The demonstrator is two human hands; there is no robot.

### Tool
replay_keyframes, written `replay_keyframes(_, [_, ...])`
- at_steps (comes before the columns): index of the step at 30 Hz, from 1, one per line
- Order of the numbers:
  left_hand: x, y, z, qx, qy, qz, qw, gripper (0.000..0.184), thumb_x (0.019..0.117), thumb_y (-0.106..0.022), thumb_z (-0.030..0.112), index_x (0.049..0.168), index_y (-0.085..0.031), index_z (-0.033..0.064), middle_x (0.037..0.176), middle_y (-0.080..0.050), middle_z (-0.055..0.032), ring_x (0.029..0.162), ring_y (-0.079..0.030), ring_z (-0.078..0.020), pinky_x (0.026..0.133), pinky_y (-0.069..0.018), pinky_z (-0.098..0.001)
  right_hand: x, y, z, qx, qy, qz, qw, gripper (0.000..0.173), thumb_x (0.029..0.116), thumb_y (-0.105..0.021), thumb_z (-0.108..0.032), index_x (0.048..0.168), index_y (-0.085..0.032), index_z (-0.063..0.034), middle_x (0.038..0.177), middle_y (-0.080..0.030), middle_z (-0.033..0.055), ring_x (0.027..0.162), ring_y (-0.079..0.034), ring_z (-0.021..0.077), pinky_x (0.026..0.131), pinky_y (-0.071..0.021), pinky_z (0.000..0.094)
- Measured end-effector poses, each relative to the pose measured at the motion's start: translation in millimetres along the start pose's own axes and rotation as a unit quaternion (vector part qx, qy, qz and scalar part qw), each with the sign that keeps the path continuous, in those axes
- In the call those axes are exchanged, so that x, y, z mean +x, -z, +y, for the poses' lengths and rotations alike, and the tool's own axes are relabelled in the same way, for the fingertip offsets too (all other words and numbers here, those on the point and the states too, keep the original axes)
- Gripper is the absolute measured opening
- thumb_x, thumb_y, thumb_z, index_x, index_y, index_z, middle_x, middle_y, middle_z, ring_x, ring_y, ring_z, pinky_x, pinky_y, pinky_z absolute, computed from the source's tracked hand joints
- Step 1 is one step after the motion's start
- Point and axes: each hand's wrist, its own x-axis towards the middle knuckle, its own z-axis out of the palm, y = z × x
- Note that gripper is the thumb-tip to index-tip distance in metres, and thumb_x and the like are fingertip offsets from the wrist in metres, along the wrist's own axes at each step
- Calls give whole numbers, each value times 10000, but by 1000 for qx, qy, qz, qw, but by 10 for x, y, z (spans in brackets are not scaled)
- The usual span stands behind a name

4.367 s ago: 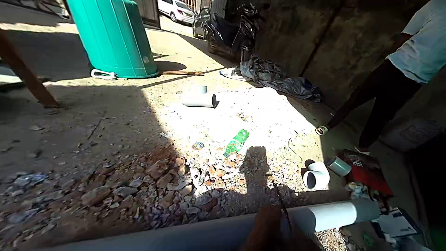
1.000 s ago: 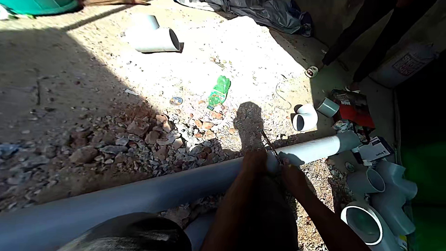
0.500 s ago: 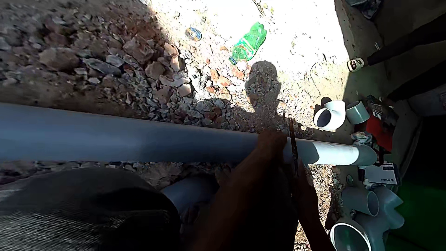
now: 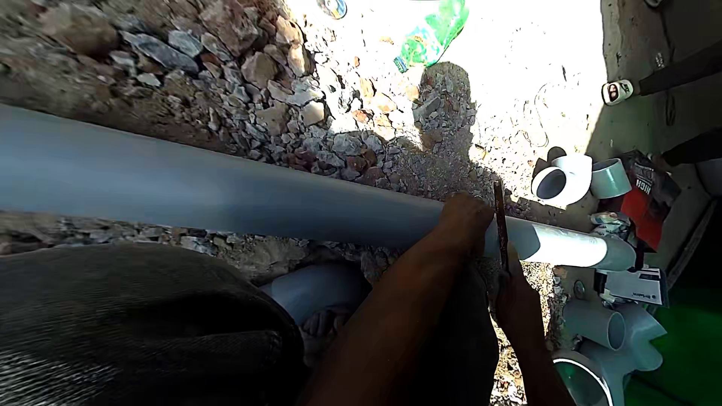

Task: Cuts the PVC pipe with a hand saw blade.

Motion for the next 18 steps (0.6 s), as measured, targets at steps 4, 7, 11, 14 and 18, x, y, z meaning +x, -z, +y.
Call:
replay_keyframes(4, [-15,-99,-34,14,-26,20,999,599,584,-897,546,976,-720,129,1079,-716,-81,1048,-670,-322,874,-551,-558,594,-95,-195,-3,-29,-12,1000,560,1114,-369,-338,1645,-194,-358,871,-677,223,714,-656,443,585,-513,637])
replay_keyframes(7, [-18,6,-43,-6,-20,4,1000,660,565,-915,565,1011,-727,116,1106,-712,-96,1059,-670,-329,878,-553,-577,46,-75,-85,1,-18,9,1000,591,1110,-390,-304,1656,-168,-348,791,-671,154,631,-653,366,576,-540,591])
replay_keyframes(11, [27,117,-41,-9,-8,-35,999,647,575,-918,547,1019,-732,114,1105,-713,-93,1057,-672,-324,887,-546,-570,-246,-65,1,-6,3,34,999,562,1083,-435,-240,1629,-316,-191,765,-692,145,611,-669,329,583,-556,567])
replay_keyframes(14, [85,61,-96,13,-23,-36,999,641,599,-888,576,1002,-717,108,1097,-705,-113,1049,-672,-337,859,-544,-576,392,-31,-298,-12,-57,-27,998,594,1108,-402,-251,1660,-186,-269,888,-704,213,759,-691,425,685,-542,627])
replay_keyframes(18, [65,91,-58,15,-22,-22,999,694,514,-881,647,950,-726,129,1056,-713,-93,1033,-675,-325,838,-551,-569,170,-164,-108,25,-23,21,999,592,1111,-383,-323,1655,-152,-356,789,-662,130,604,-640,331,550,-545,562])
